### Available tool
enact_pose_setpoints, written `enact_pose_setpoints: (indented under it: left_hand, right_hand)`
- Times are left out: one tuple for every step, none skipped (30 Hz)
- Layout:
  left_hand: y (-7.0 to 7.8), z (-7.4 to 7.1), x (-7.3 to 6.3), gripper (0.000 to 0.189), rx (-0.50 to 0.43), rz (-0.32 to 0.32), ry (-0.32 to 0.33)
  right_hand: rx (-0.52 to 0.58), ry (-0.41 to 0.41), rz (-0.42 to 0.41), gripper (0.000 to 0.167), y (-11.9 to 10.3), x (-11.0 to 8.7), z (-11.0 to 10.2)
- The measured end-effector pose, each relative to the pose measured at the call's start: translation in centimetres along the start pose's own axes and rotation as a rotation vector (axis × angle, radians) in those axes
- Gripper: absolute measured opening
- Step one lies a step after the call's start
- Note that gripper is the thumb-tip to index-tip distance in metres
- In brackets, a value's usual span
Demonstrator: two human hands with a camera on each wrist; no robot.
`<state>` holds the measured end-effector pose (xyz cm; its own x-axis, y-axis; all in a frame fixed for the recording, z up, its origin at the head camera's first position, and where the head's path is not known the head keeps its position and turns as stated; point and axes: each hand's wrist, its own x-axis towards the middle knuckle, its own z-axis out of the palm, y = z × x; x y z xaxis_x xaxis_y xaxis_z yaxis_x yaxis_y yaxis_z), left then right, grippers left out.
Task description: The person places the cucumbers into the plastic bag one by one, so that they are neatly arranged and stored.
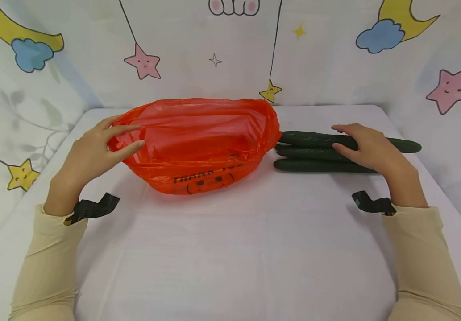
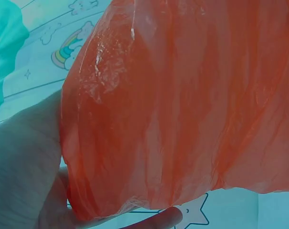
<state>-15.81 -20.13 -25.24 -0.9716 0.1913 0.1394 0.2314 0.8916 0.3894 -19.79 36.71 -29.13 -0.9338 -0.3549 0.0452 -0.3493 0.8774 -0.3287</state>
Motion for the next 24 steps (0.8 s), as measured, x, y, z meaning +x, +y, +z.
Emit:
enact_pose_setpoints:
  left_hand:
    - [0.0,0.0,0.0,0.07,0.003,-0.001,0.007]
    - [0.0,0.0,0.0,0.071,0.009,-0.003,0.01]
    - [-0.1,0.0,0.0,0.072,0.012,-0.004,0.013]
    - [-0.1,0.0,0.0,0.073,0.015,-0.004,0.015]
    - [-0.1,0.0,0.1,0.074,0.016,-0.003,0.016]
    - [-0.1,0.0,0.1,0.074,0.017,0.0,0.018]
    - [-0.1,-0.1,0.1,0.074,0.019,0.004,0.019]
    - [-0.1,-0.1,0.1,0.074,0.019,0.007,0.02]
    - [-0.1,-0.1,0.1,0.074,0.019,0.011,0.021]
    - [-0.1,-0.1,0.1,0.074,0.02,0.014,0.022]
    - [-0.1,-0.1,0.1,0.075,0.021,0.017,0.022]
    - [-0.1,-0.1,0.1,0.075,0.023,0.019,0.023]
    - [-0.1,-0.1,0.1,0.075,0.024,0.02,0.023]
    - [-0.1,-0.1,0.1,0.075,0.026,0.021,0.021]
    - [-0.1,-0.1,0.1,0.076,0.028,0.021,0.019]
    - [-0.1,-0.1,0.1,0.076,0.031,0.021,0.016]
    - [-0.1,0.0,0.0,0.076,0.034,0.021,0.012]
    - [-0.1,0.0,0.0,0.076,0.037,0.021,0.007]
    - [-0.2,0.0,0.0,0.077,0.041,0.02,0.002]
    - [-0.2,0.0,0.0,0.077,0.044,0.019,-0.002]
    - [-0.2,0.1,0.0,0.077,0.047,0.018,-0.005]
    - [-0.2,0.1,0.0,0.077,0.049,0.018,-0.008]
    - [-0.2,0.1,0.0,0.077,0.049,0.018,-0.01]
    - [-0.2,0.1,0.0,0.078,0.049,0.018,-0.013]
  right_hand:
    - [-0.016,0.012,-0.015,0.056,0.2,0.0,0.1]
    - [-0.024,0.018,-0.023,0.053,0.3,0.0,0.1]
    - [-0.027,0.022,-0.028,0.052,0.4,0.0,0.2]
    - [-0.028,0.027,-0.03,0.051,0.6,0.1,0.2]
    - [-0.032,0.027,-0.029,0.052,0.7,0.1,0.2]
    - [-0.031,0.027,-0.026,0.052,0.7,0.1,0.3]
    - [-0.031,0.026,-0.021,0.053,0.8,0.2,0.3]
    - [-0.029,0.024,-0.012,0.053,0.9,0.2,0.2]
    - [-0.027,0.023,-0.006,0.054,0.9,0.2,0.2]
    - [-0.027,0.022,0.003,0.054,1.0,0.3,0.2]
    - [-0.029,0.022,0.011,0.054,1.0,0.3,0.2]
    - [-0.037,0.024,0.021,0.054,1.1,0.3,0.3]
    - [-0.051,0.026,0.029,0.054,1.1,0.4,0.3]
    - [-0.063,0.03,0.036,0.054,1.1,0.4,0.3]
    - [-0.073,0.032,0.044,0.055,1.2,0.4,0.4]
    - [-0.085,0.033,0.053,0.055,1.2,0.4,0.4]
    - [-0.092,0.033,0.06,0.056,1.2,0.4,0.4]
    - [-0.099,0.032,0.066,0.056,1.3,0.4,0.5]
    - [-0.099,0.03,0.07,0.057,1.3,0.3,0.5]
    - [-0.106,0.028,0.076,0.057,1.3,0.3,0.5]
    - [-0.118,0.028,0.085,0.058,1.4,0.3,0.5]
    - [-0.13,0.028,0.092,0.058,1.4,0.3,0.5]
    - [-0.141,0.029,0.099,0.058,1.5,0.3,0.5]
    - [-0.152,0.03,0.106,0.058,1.6,0.3,0.5]
